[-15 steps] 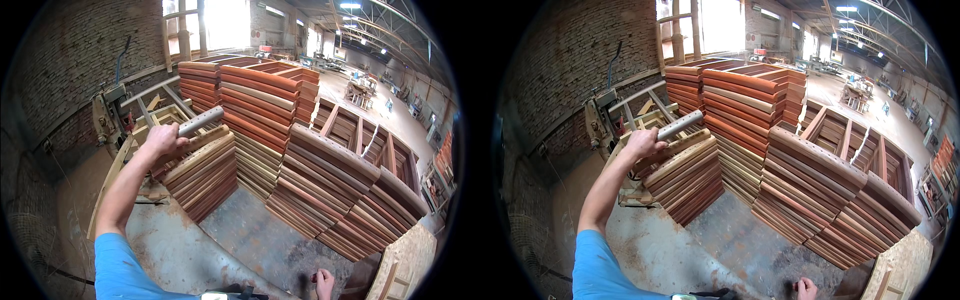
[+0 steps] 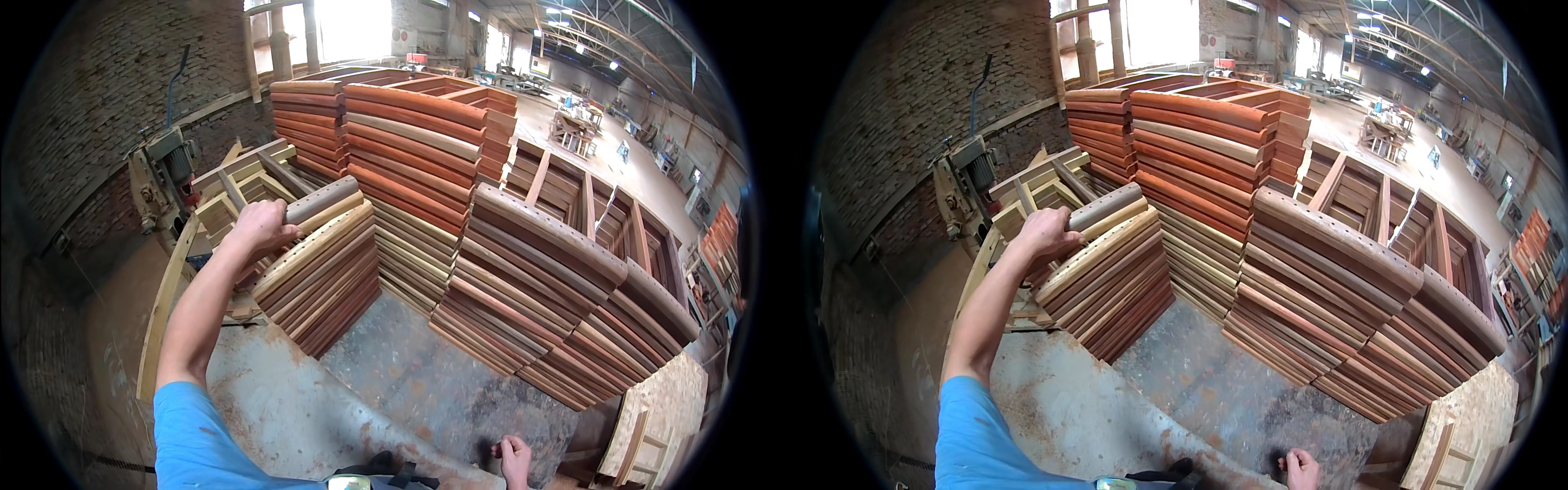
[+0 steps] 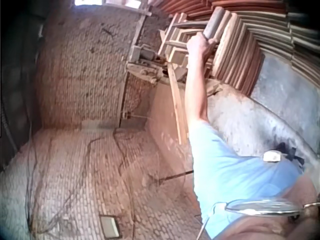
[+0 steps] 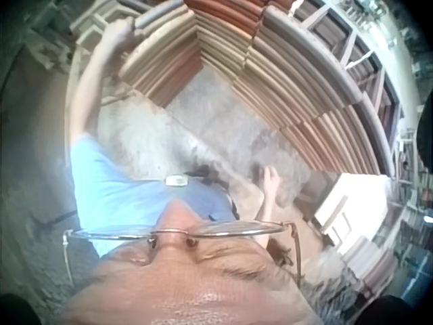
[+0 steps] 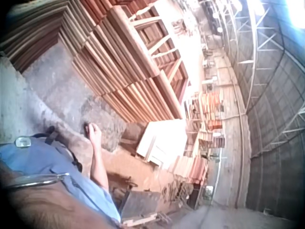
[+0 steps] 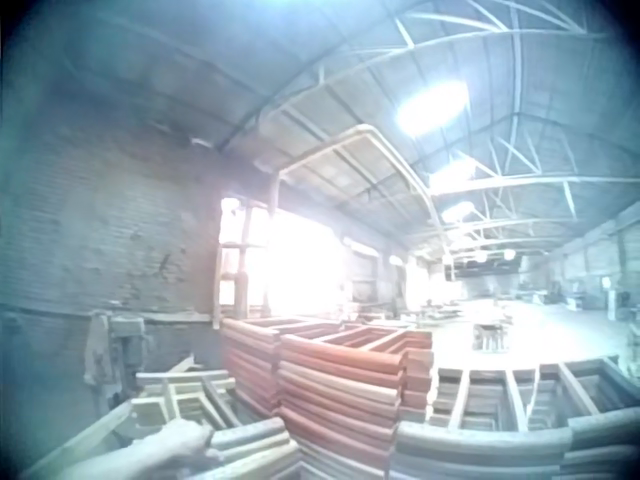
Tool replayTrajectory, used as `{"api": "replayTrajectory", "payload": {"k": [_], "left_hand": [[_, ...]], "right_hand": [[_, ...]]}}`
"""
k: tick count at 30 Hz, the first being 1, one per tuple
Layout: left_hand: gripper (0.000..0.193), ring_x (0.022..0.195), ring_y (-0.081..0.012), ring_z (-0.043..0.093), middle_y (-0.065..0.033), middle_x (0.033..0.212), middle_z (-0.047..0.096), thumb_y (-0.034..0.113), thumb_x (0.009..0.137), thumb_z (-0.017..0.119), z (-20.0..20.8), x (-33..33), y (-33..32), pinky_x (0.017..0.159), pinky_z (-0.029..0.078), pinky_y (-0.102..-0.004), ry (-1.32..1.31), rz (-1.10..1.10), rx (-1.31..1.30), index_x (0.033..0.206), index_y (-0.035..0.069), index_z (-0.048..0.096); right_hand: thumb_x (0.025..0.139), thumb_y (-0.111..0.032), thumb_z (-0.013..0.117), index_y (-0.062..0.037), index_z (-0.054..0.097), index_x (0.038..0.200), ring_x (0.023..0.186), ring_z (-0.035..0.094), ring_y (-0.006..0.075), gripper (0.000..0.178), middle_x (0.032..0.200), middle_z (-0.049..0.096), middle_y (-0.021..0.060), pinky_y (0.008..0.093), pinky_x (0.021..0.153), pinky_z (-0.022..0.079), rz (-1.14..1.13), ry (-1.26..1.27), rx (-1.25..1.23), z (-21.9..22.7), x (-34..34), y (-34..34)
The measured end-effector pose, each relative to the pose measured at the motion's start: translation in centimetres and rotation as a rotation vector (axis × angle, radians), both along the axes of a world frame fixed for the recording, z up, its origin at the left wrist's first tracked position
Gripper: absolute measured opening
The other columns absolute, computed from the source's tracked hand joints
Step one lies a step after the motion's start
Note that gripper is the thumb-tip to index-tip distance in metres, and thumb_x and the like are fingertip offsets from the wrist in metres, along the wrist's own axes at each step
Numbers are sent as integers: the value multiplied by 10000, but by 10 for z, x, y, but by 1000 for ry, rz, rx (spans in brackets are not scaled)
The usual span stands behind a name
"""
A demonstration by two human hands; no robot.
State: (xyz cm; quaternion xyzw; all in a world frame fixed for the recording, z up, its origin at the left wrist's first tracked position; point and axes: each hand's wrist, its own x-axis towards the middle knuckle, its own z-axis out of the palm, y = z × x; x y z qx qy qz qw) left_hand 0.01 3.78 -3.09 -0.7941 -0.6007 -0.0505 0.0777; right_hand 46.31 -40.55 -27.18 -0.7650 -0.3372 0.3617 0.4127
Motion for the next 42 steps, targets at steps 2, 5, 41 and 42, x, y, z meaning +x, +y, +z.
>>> {"api": "replayTrajectory", "payload": {"k": [2,5,41,42], "left_hand": [[577,921,-415,667,-233,922,699,500,761,774,4,1,5,811,525,-478,2,-20,-37,1003,-5,637],[554,963,-372,678,-231,980,704,430,700,802,8,2,20,837,531,-448,-55,-37,-176,1007,-10,662],[513,1001,-356,674,-214,1030,707,387,671,736,15,46,9,851,537,-436,4,74,-186,1027,19,693],[515,999,-355,674,-215,1028,706,393,673,739,16,52,13,850,537,-436,5,55,-184,1024,19,693]], "right_hand": [[964,-158,610,61,656,1110,861,666,205,267,951,715,143,319,768,535,-16,11,30,-15,2,-1],[964,-143,571,56,662,976,629,662,154,220,743,704,122,285,597,539,-77,134,119,-59,12,-6],[965,-165,611,-10,657,910,622,638,128,171,731,682,74,270,586,533,-159,289,35,-129,11,-47],[965,-174,608,-9,661,896,623,635,126,187,731,682,70,267,585,527,-174,280,35,-125,10,-49]]}}
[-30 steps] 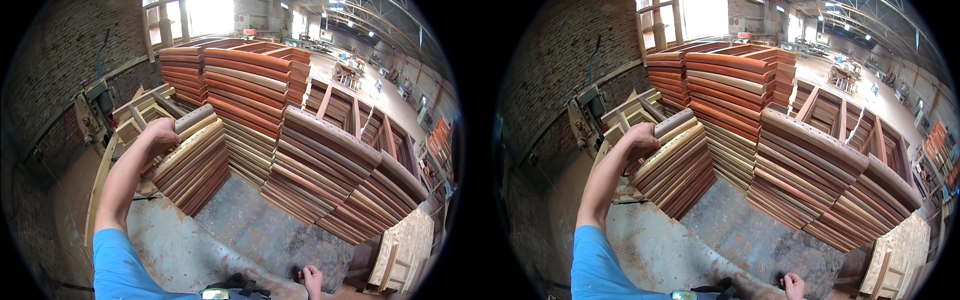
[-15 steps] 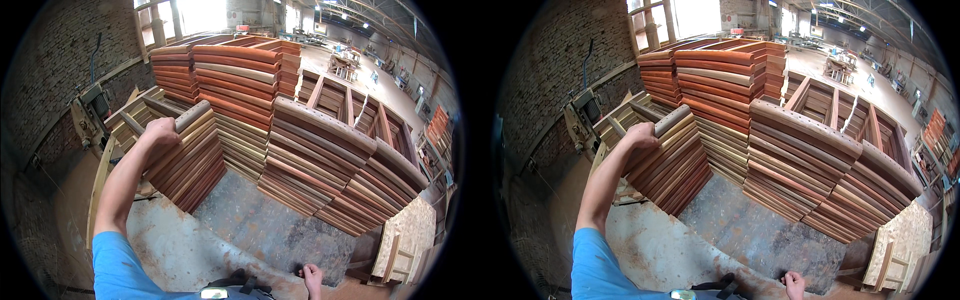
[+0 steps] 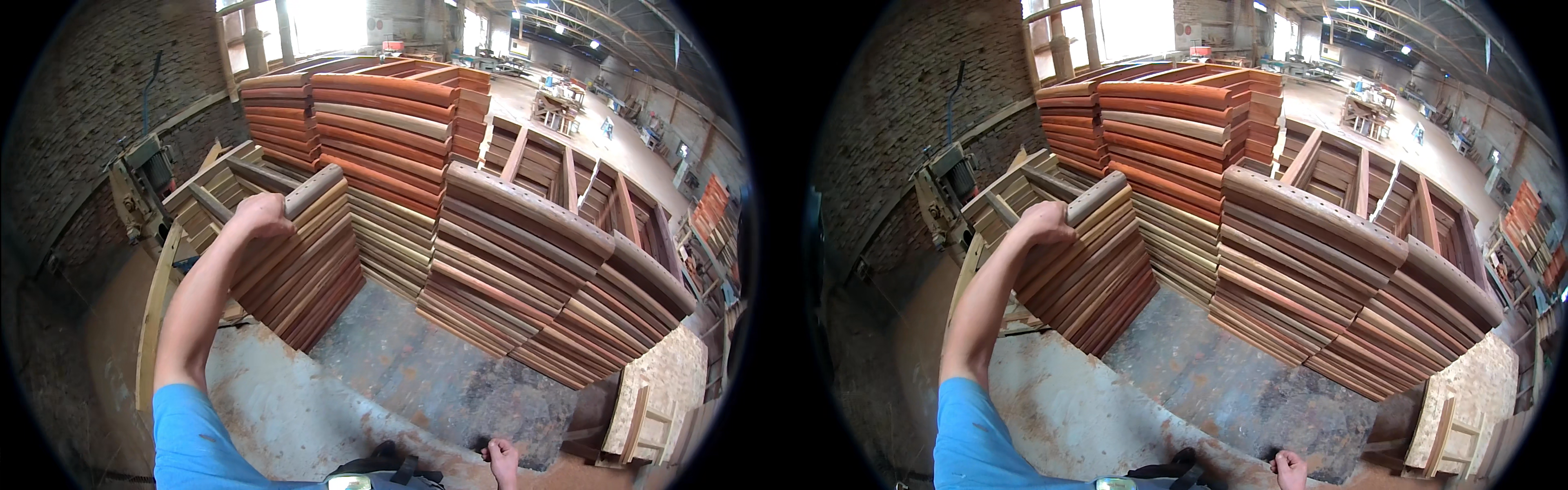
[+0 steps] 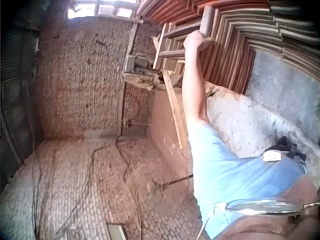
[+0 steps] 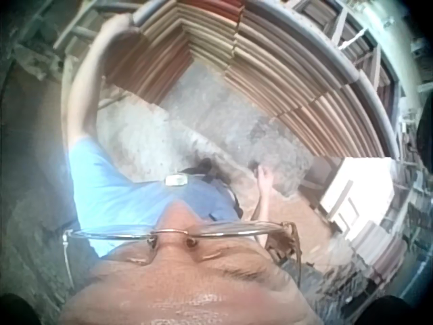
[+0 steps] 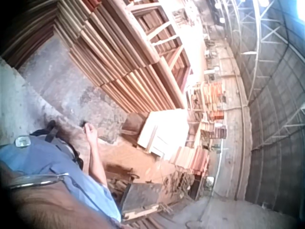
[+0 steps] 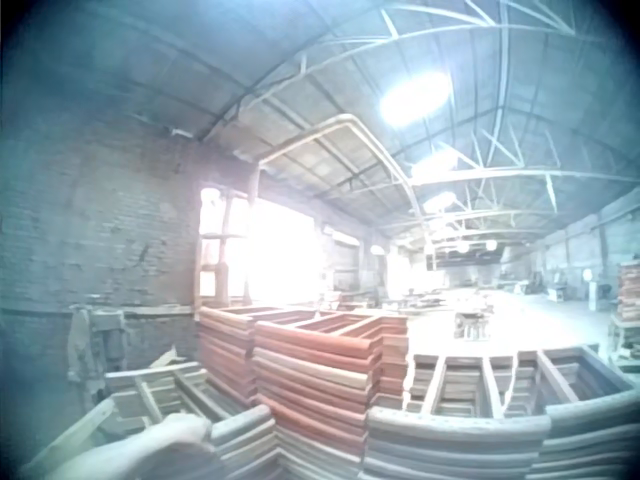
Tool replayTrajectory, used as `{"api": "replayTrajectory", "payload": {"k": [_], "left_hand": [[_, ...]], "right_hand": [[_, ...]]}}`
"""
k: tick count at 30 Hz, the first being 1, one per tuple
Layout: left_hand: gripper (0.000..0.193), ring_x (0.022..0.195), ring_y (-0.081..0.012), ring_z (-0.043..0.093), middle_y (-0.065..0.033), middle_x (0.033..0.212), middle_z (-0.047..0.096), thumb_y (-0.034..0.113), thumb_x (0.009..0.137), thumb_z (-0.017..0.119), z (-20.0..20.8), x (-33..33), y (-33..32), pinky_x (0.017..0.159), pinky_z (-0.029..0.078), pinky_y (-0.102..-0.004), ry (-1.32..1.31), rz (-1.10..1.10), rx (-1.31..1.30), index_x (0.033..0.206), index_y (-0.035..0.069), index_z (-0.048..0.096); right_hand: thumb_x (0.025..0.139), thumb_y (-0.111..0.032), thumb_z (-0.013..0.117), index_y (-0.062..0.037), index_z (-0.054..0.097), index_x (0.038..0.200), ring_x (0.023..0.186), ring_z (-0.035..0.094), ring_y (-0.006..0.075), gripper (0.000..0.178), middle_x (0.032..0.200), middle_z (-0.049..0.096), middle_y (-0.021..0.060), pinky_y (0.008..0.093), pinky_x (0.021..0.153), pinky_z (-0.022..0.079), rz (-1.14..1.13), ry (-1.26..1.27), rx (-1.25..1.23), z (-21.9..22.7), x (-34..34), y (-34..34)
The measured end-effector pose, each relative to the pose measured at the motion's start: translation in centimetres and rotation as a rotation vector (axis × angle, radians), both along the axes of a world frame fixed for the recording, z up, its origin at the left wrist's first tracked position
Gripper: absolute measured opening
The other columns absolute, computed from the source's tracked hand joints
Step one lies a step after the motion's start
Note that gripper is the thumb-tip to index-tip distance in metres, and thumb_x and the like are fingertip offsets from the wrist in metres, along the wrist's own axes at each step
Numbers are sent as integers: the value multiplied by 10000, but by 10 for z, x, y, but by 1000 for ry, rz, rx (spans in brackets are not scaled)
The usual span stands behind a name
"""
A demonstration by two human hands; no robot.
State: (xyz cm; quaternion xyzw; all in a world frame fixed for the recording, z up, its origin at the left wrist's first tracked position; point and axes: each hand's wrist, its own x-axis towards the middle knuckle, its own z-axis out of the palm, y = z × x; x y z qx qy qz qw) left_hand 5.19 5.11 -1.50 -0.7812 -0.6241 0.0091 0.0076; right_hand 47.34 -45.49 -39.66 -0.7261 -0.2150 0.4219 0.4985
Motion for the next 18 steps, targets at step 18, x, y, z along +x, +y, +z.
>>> {"api": "replayTrajectory", "payload": {"k": [18], "left_hand": [[443,1010,-302,681,-202,1071,701,271,835,689,-192,285,-224,856,525,-402,-648,-840,-237,1216,50,646]], "right_hand": [[920,-379,643,-75,707,1070,884,699,293,345,946,724,163,408,802,540,-224,-485,-371,3,174,-163]]}}
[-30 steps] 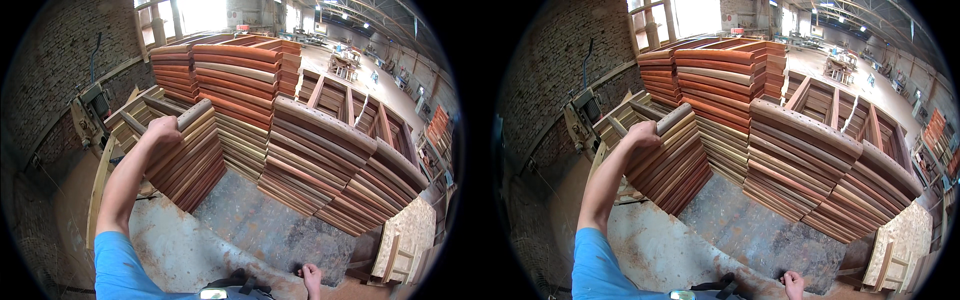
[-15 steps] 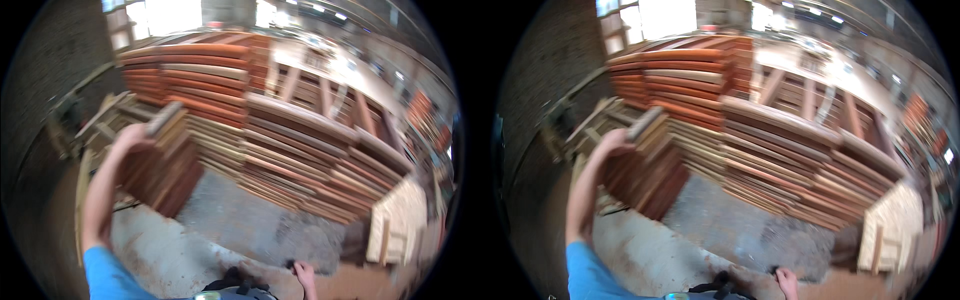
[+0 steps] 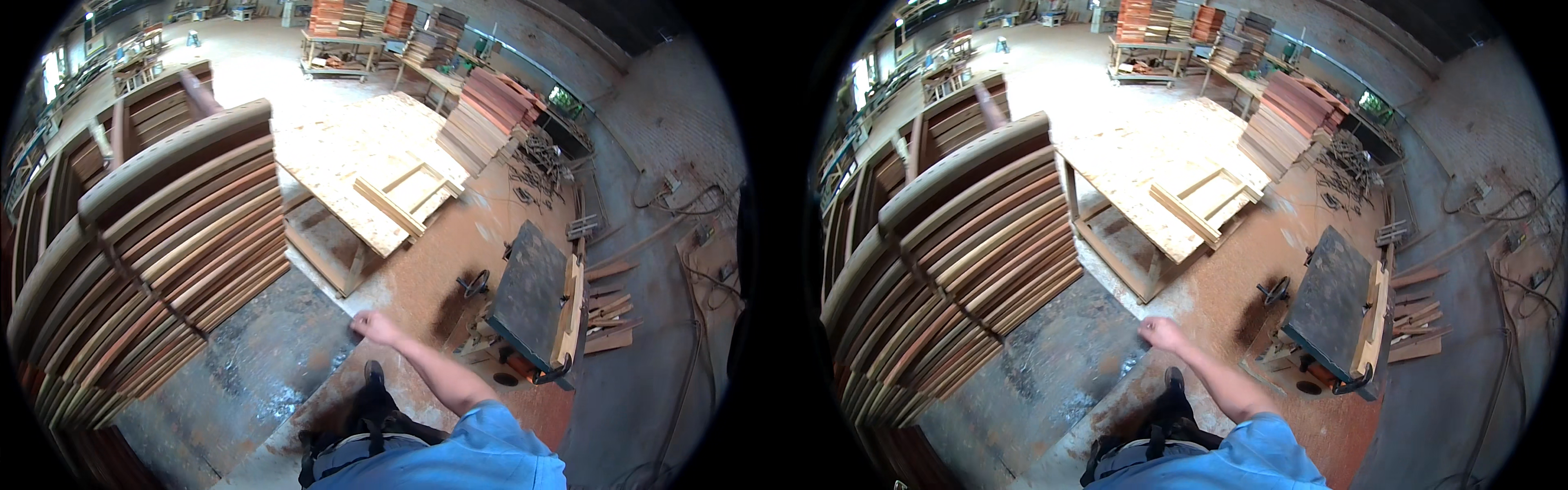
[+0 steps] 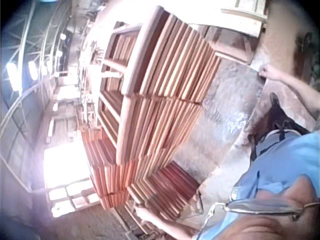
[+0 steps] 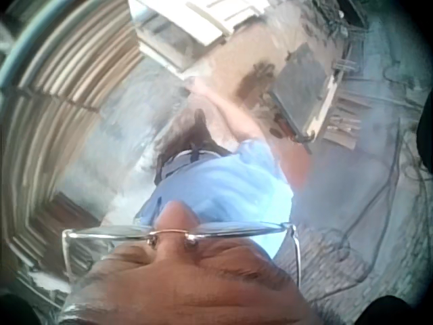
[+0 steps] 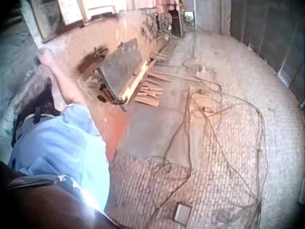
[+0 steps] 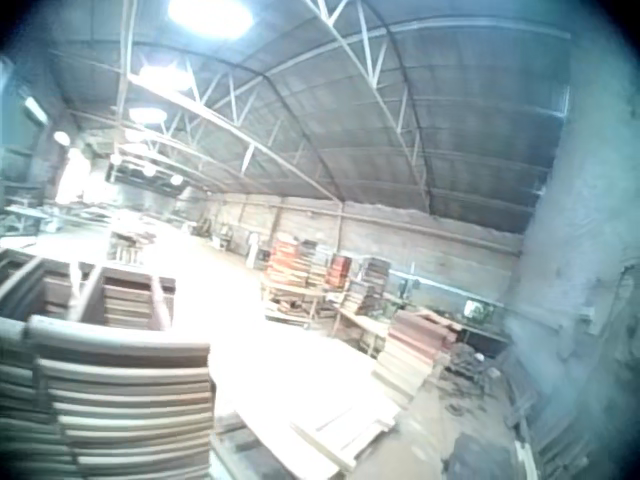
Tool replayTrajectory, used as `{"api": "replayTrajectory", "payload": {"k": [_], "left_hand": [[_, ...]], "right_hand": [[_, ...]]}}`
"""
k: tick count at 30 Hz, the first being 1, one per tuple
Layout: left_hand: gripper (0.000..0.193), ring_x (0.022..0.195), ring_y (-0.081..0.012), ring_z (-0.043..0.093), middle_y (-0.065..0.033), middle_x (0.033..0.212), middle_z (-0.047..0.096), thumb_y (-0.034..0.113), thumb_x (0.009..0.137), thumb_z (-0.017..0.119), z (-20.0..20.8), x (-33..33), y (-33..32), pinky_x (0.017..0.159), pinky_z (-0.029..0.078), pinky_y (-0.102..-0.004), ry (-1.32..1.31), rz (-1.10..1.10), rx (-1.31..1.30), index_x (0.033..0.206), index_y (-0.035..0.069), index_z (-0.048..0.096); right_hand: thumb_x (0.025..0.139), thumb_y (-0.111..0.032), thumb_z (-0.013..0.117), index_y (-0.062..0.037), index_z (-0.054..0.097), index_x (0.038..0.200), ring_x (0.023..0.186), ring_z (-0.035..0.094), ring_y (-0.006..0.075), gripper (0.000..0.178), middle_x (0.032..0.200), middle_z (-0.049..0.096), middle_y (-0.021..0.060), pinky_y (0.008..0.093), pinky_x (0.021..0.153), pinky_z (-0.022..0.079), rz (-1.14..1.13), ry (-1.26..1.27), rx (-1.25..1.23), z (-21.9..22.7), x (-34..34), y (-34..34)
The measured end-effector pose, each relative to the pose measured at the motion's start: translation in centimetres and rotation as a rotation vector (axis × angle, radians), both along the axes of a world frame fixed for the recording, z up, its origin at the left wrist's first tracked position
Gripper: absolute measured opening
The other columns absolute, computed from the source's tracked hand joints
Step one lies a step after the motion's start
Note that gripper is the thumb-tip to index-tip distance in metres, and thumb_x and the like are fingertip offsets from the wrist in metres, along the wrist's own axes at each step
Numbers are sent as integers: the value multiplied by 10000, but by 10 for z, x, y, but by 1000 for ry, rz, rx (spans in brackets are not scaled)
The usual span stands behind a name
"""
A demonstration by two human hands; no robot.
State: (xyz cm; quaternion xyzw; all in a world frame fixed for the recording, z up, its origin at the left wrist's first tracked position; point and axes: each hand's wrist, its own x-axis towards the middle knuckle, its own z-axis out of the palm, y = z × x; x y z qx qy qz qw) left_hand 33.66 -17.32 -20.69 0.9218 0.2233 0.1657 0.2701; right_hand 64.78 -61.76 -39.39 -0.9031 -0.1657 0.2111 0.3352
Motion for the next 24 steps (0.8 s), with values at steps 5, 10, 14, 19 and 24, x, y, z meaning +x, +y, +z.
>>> {"api": "replayTrajectory", "payload": {"k": [5,10,14,19,24], "left_hand": [[461,1040,-311,670,-216,1096,691,305,856,666,-90,72,-86,881,516,-405,367,-61,-224,1244,58,633],[480,1069,-320,659,-230,1120,680,339,878,642,-121,108,-161,907,508,-408,703,67,-278,1272,65,620],[495,1092,-327,651,-242,1140,671,365,896,623,-111,121,-204,928,501,-410,894,192,-309,1294,71,609],[516,1121,-335,640,-256,1165,661,399,918,600,-98,124,-233,954,492,-413,1027,298,-340,1322,79,595],[537,1151,-344,629,-270,1190,650,433,939,576,-99,113,-239,980,484,-416,1085,308,-353,1350,86,582]], "right_hand": [[884,-338,665,-11,626,1207,982,676,364,461,1042,700,211,455,865,531,-257,-255,-106,18,149,-58],[861,-307,686,14,523,1283,1142,567,393,555,1146,643,228,457,1003,453,-269,-556,-161,-5,306,-92],[840,-316,731,-7,530,1226,1223,519,342,535,1174,624,210,434,1024,446,-217,-408,-313,-17,384,-97],[883,-252,661,-16,577,1169,1113,641,319,381,1127,687,186,414,969,483,-127,-179,-445,-12,430,-87],[926,-243,532,9,597,1116,1021,680,346,321,1073,690,232,459,887,531,-199,-125,-356,-9,437,-94]]}}
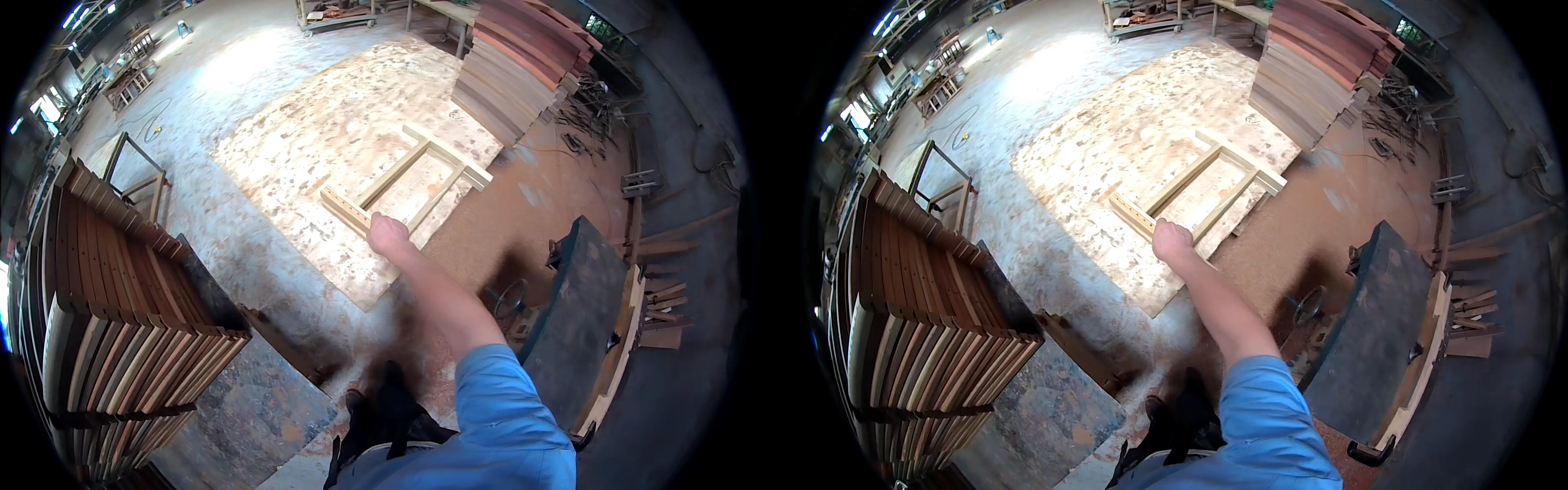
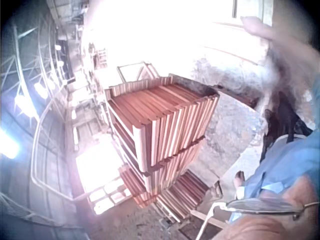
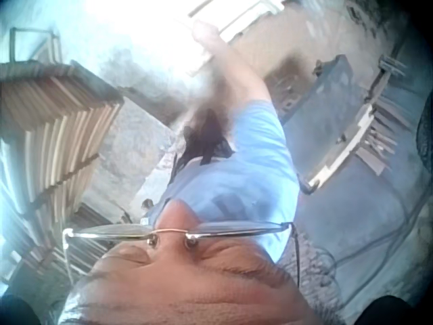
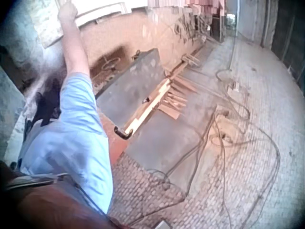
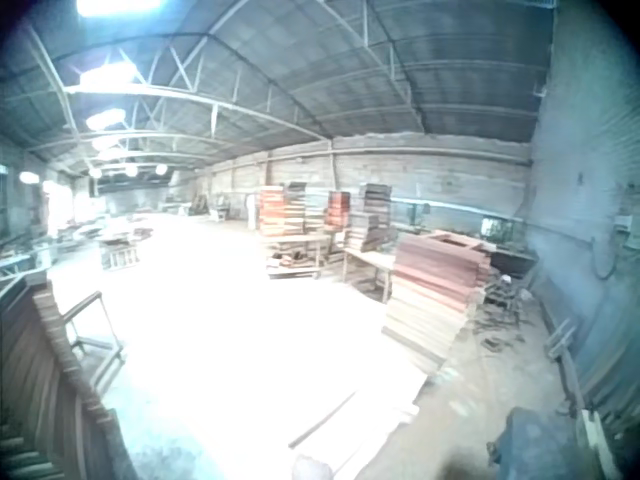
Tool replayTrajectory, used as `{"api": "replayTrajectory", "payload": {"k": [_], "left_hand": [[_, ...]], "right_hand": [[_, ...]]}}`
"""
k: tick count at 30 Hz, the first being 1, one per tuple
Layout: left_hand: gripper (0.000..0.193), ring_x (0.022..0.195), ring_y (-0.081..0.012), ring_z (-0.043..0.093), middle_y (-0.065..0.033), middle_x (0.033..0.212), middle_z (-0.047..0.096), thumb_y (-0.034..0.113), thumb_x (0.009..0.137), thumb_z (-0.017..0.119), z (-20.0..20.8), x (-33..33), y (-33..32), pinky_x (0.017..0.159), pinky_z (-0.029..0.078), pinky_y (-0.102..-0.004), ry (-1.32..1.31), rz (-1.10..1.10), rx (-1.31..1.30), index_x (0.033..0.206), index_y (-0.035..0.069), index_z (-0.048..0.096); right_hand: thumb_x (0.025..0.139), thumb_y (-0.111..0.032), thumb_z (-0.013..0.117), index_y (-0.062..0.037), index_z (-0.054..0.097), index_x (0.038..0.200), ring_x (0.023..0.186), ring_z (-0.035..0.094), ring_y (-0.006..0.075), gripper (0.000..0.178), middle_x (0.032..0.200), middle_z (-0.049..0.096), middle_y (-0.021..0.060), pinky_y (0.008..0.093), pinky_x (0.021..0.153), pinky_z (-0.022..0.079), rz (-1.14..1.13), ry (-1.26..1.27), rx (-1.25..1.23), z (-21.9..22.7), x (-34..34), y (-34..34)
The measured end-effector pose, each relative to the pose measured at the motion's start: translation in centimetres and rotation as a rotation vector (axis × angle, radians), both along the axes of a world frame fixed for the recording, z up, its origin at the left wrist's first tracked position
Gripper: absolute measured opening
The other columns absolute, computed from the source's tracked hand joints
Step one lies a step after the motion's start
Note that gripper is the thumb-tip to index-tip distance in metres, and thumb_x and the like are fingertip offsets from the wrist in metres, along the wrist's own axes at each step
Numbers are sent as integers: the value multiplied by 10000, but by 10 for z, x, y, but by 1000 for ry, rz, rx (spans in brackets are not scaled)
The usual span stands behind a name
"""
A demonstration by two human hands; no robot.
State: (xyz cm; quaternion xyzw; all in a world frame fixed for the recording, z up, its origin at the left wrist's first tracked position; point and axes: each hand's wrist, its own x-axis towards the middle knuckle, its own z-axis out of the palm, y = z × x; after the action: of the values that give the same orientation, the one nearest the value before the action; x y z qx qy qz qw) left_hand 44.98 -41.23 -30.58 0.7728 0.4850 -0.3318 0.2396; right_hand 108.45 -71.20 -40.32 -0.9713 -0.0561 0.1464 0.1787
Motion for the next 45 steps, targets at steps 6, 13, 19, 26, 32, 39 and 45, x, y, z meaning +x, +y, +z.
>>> {"api": "replayTrajectory", "payload": {"k": [6,13,19,26,32,39,45], "left_hand": [[564,1186,-354,615,-287,1219,637,473,966,548,-32,7,11,1011,474,-420,-89,-151,-70,1384,96,566],[223,842,-192,650,-172,927,700,138,924,607,-86,167,6,786,517,-341,-746,-482,-292,1067,-26,653],[423,946,-192,600,-131,1017,632,109,871,667,-1,318,-80,826,494,-329,-1155,-709,-584,1264,-9,565],[598,1012,-251,617,-152,1147,631,81,747,783,107,324,-266,912,500,-381,-1083,-1226,-866,1285,-2,534],[214,676,-119,608,-18,716,641,123,768,793,53,291,-309,641,507,-302,-632,-1073,-1053,876,12,645],[260,876,-157,643,-71,934,699,94,800,762,55,257,-342,817,515,-326,-1094,-897,-850,1028,-4,681],[276,935,-237,666,-121,995,698,74,826,730,36,267,-370,848,511,-359,-1241,-1137,-689,1086,-1,677]], "right_hand": [[942,-427,562,5,629,1090,1022,660,389,462,1060,689,249,484,907,518,133,-97,24,159,-33,-80],[1022,-509,415,-5,665,935,724,671,292,570,775,677,172,418,673,545,-29,-95,287,278,-169,-165],[1050,-564,281,27,611,1108,552,598,127,679,741,674,86,304,583,534,-225,180,702,344,-291,-201],[1003,-687,206,4,629,1081,638,637,155,814,812,689,108,324,637,546,-238,463,891,327,-395,-243],[1053,-511,286,-2,670,1049,804,667,243,638,852,704,121,344,729,530,-18,-45,637,284,-429,-292],[929,-302,635,-5,669,1129,1061,636,318,359,1116,686,167,403,901,513,-491,-741,447,276,-504,-347],[844,-191,703,70,499,1328,1366,430,361,586,1434,479,226,428,1126,370,-423,-769,321,207,-522,-329]]}}
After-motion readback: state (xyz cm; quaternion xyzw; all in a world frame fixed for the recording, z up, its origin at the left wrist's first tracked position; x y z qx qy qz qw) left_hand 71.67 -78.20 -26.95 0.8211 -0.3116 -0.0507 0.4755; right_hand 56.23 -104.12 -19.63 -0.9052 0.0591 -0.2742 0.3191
